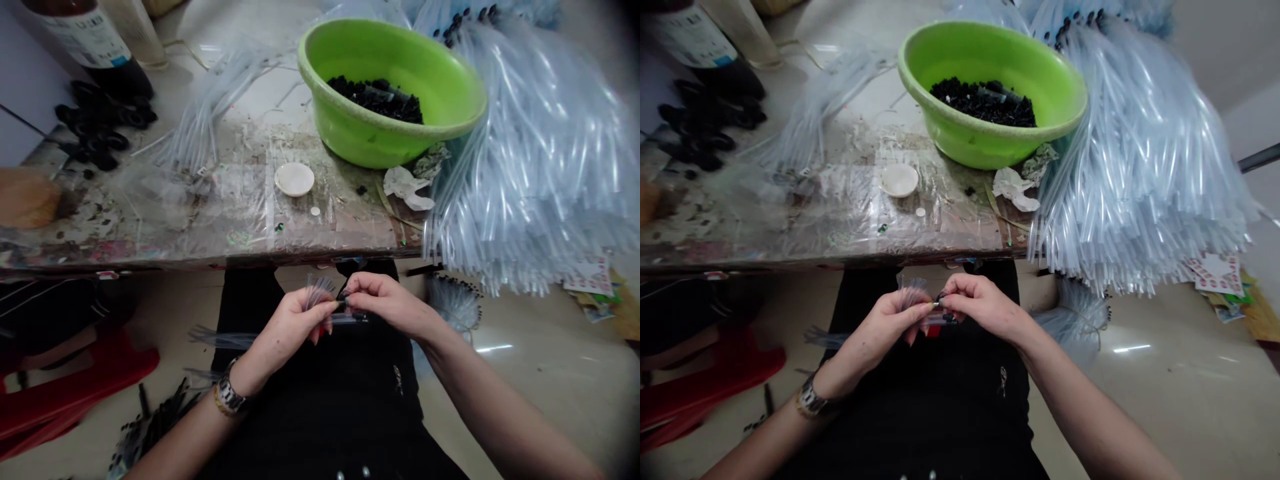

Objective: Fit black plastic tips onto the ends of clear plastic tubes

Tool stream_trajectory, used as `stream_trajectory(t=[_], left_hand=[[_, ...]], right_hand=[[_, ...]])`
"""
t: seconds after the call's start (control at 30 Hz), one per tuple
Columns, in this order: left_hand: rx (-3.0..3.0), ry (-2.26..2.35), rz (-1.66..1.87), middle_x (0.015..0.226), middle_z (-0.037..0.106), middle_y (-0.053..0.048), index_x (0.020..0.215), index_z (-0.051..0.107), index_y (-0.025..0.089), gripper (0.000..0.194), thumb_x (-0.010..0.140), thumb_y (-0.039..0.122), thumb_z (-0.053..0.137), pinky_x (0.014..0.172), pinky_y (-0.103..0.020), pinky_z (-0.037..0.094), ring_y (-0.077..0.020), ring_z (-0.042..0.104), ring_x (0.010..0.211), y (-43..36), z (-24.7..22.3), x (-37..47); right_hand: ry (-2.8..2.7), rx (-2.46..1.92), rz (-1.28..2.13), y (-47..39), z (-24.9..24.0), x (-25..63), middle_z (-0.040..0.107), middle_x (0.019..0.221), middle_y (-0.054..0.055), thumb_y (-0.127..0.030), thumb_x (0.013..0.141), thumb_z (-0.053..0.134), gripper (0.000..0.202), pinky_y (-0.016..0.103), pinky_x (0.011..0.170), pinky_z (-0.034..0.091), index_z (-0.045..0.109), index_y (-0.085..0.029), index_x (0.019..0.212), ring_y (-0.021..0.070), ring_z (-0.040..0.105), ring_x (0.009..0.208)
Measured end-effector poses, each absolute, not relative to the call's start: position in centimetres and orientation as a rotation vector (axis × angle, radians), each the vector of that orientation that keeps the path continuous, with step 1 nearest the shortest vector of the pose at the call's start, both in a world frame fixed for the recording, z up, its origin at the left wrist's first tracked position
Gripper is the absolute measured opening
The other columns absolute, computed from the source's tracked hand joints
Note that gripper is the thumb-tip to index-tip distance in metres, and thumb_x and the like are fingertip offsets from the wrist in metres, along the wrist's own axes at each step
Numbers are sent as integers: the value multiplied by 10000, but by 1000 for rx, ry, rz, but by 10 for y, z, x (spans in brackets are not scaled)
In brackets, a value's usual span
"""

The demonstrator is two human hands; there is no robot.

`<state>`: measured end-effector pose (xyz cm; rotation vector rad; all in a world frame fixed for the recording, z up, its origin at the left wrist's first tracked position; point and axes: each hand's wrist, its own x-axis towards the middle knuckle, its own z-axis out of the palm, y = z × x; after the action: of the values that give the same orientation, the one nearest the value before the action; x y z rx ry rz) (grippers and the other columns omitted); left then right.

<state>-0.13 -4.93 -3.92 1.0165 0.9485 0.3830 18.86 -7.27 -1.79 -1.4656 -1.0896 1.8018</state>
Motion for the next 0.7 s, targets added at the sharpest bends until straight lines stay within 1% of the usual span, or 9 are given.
stream_trajectory(t=[0.07, 0.13, 0.27, 0.37, 0.47, 0.57, 0.7], left_hand=[[1014, 940, 379, 583, 593, 25, 854, 605, 134, 230, 815, 360, 622, 407, -165, 328, -50, 437, 406, -48, -40, -2], [1007, 937, 385, 578, 598, 26, 873, 594, 141, 234, 822, 368, 616, 408, -169, 331, -53, 436, 404, -48, -40, -3], [1043, 914, 369, 600, 595, 27, 836, 598, 144, 213, 824, 355, 616, 426, -175, 341, -53, 442, 422, -47, -38, -3], [1067, 902, 354, 616, 582, 28, 810, 614, 139, 194, 819, 332, 623, 437, -176, 342, -51, 446, 440, -47, -35, -4], [1057, 905, 374, 631, 570, 34, 834, 625, 139, 185, 815, 323, 628, 441, -175, 339, -45, 440, 445, -47, -34, -5], [1045, 922, 415, 635, 564, 41, 851, 622, 144, 191, 811, 331, 632, 443, -173, 350, -41, 444, 441, -46, -36, -6], [995, 922, 399, 593, 572, 41, 850, 594, 149, 217, 812, 360, 629, 438, -175, 390, -60, 489, 434, -47, -39, -7]], right_hand=[[-1153, -1463, 1820, -68, -15, 192, 572, 655, -34, -277, 787, 588, 104, 235, 599, 412, 563, -176, 787, 93, 517, 595], [-1201, -1491, 1723, -64, -13, 193, 578, 699, -23, -298, 808, 567, 120, 241, 620, 426, 573, -179, 826, 103, 528, 635], [-1311, -1503, 1534, -57, -9, 187, 569, 752, -22, -262, 777, 593, 90, 244, 642, 411, 576, -184, 819, 108, 504, 670], [-1387, -1489, 1522, -55, -8, 180, 560, 711, -30, -247, 768, 598, 73, 240, 646, 391, 566, -183, 754, 113, 494, 677], [-1460, -1499, 1480, -56, -9, 176, 536, 658, -32, -261, 800, 568, 139, 234, 623, 372, 558, -177, 690, 110, 477, 651], [-1451, -1513, 1456, -56, -10, 177, 527, 645, -32, -268, 813, 555, 163, 234, 620, 367, 560, -175, 679, 106, 469, 638], [-1295, -1482, 1595, -56, -13, 178, 535, 625, -38, -294, 787, 581, 165, 234, 605, 382, 558, -172, 678, 97, 477, 600]])
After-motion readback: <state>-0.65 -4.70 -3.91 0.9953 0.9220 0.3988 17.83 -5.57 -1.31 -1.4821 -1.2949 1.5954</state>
